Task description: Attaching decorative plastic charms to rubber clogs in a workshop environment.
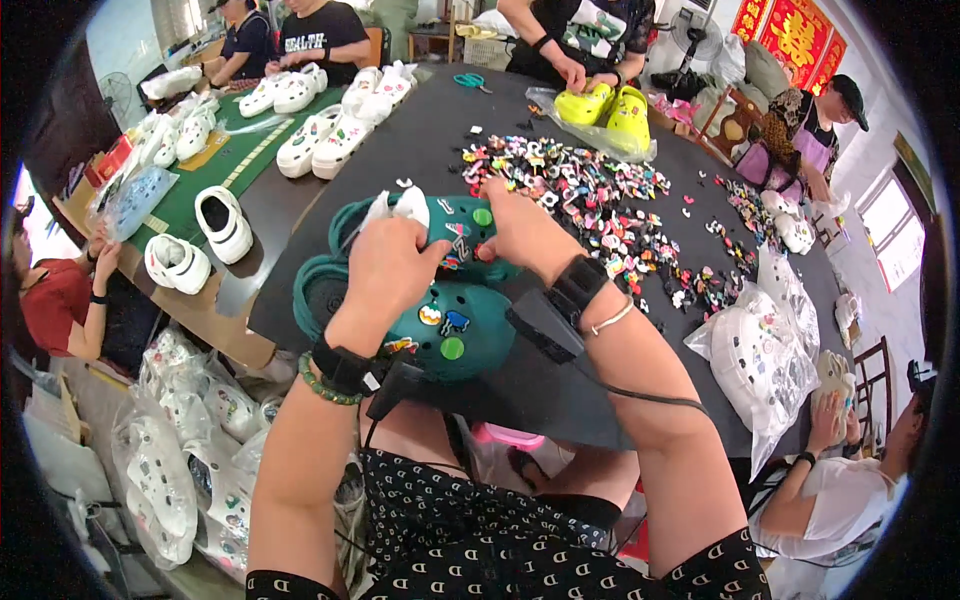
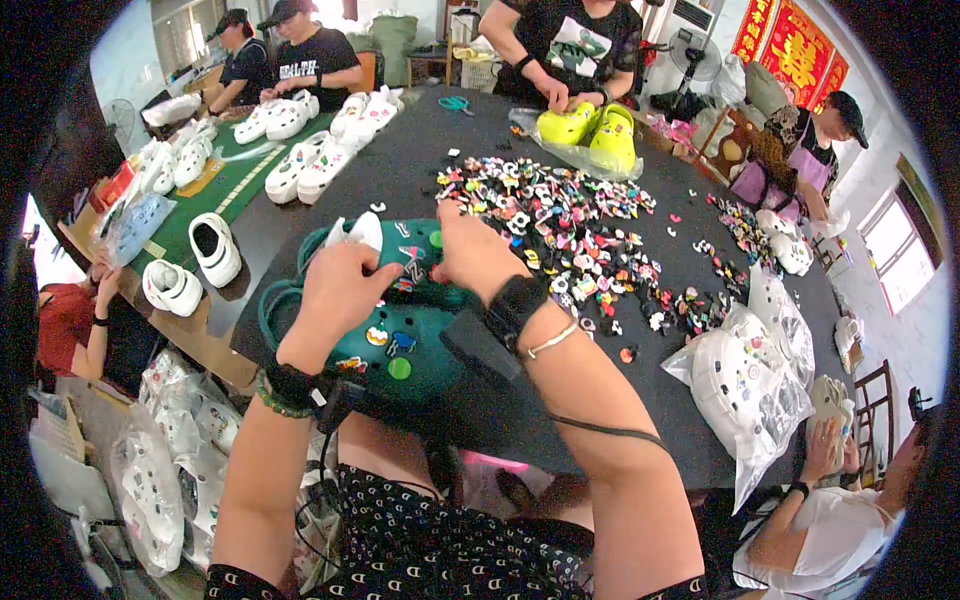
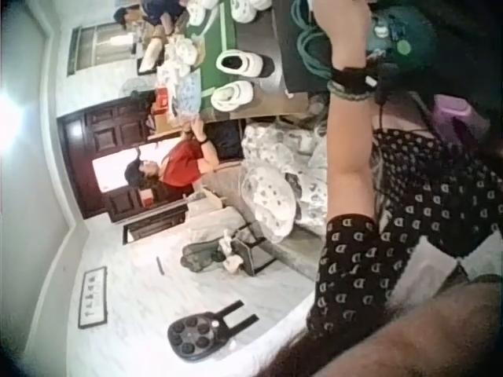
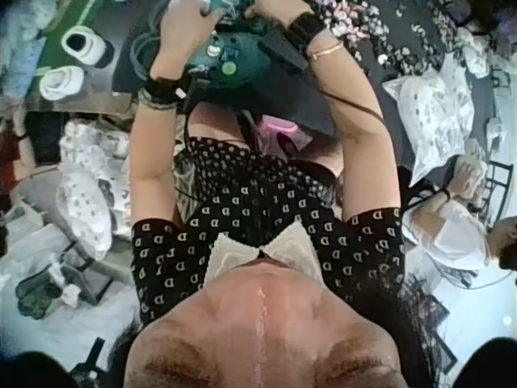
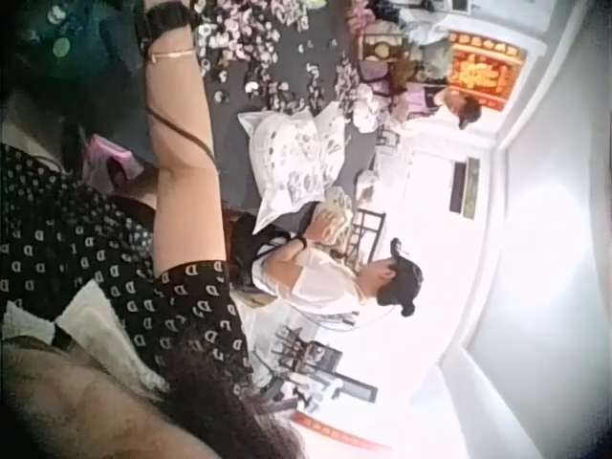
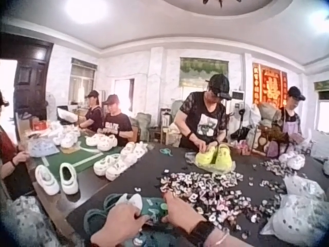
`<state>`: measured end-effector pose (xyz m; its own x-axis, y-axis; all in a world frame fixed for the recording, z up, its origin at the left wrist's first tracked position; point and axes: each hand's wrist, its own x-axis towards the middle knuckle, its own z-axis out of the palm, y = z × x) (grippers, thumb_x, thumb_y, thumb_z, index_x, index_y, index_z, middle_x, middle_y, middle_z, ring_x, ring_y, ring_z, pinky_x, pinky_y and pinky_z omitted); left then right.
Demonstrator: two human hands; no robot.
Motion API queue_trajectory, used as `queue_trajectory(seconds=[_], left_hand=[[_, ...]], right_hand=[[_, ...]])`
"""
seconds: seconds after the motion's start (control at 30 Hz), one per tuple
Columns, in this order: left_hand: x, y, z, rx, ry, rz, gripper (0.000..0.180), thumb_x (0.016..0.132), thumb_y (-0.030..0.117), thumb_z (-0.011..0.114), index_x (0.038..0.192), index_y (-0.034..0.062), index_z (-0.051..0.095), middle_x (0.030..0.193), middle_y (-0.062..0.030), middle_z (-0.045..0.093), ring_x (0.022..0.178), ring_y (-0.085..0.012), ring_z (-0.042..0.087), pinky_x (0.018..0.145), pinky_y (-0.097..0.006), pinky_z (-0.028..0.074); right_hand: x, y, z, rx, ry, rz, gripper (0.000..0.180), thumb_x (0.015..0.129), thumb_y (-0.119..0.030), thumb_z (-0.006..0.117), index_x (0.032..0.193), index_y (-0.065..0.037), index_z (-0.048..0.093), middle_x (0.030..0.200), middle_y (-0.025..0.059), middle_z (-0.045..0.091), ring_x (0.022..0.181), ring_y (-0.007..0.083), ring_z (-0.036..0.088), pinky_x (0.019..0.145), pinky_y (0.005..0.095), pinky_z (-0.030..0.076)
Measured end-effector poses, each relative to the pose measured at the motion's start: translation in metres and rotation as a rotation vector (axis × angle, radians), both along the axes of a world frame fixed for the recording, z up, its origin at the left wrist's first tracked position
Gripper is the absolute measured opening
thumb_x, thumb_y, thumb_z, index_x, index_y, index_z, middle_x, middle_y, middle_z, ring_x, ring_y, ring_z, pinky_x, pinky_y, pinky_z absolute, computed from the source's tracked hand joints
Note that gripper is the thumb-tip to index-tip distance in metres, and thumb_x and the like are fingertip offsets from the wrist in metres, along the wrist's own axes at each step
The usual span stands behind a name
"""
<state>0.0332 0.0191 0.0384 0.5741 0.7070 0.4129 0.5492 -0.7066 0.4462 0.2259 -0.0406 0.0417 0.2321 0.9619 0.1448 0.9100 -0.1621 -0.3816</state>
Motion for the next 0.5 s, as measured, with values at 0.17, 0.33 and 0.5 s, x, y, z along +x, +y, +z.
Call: queue_trajectory(seconds=[0.17,0.33,0.5], left_hand=[[0.003,0.006,-0.003,-0.001,0.004,-0.011,0.039,0.079,0.031,0.074,0.060,0.0008,0.059,0.060,-0.0180,0.058,0.061,-0.0352,0.059,0.059,-0.044,0.044],[0.001,0.006,0.000,-0.011,-0.017,-0.006,0.040,0.079,0.032,0.074,0.061,0.0001,0.058,0.057,-0.0173,0.055,0.058,-0.0349,0.057,0.058,-0.044,0.044],[0.004,0.006,0.000,-0.062,-0.028,0.006,0.041,0.080,0.034,0.073,0.064,-0.0009,0.060,0.062,-0.0187,0.058,0.060,-0.0349,0.060,0.059,-0.043,0.046]], right_hand=[[-0.005,0.009,-0.003,0.013,-0.053,-0.054,0.072,0.063,-0.011,0.086,0.122,-0.003,0.045,0.116,0.0267,0.056,0.112,0.0465,0.054,0.091,0.0487,0.048],[-0.013,0.007,-0.005,-0.029,-0.068,-0.119,0.073,0.068,-0.020,0.085,0.127,-0.011,0.043,0.122,0.0213,0.053,0.114,0.0451,0.054,0.089,0.0568,0.048],[0.021,-0.007,-0.036,0.238,0.180,0.161,0.064,0.071,-0.019,0.083,0.125,-0.006,0.050,0.121,0.0240,0.055,0.116,0.0442,0.052,0.098,0.0477,0.044]])
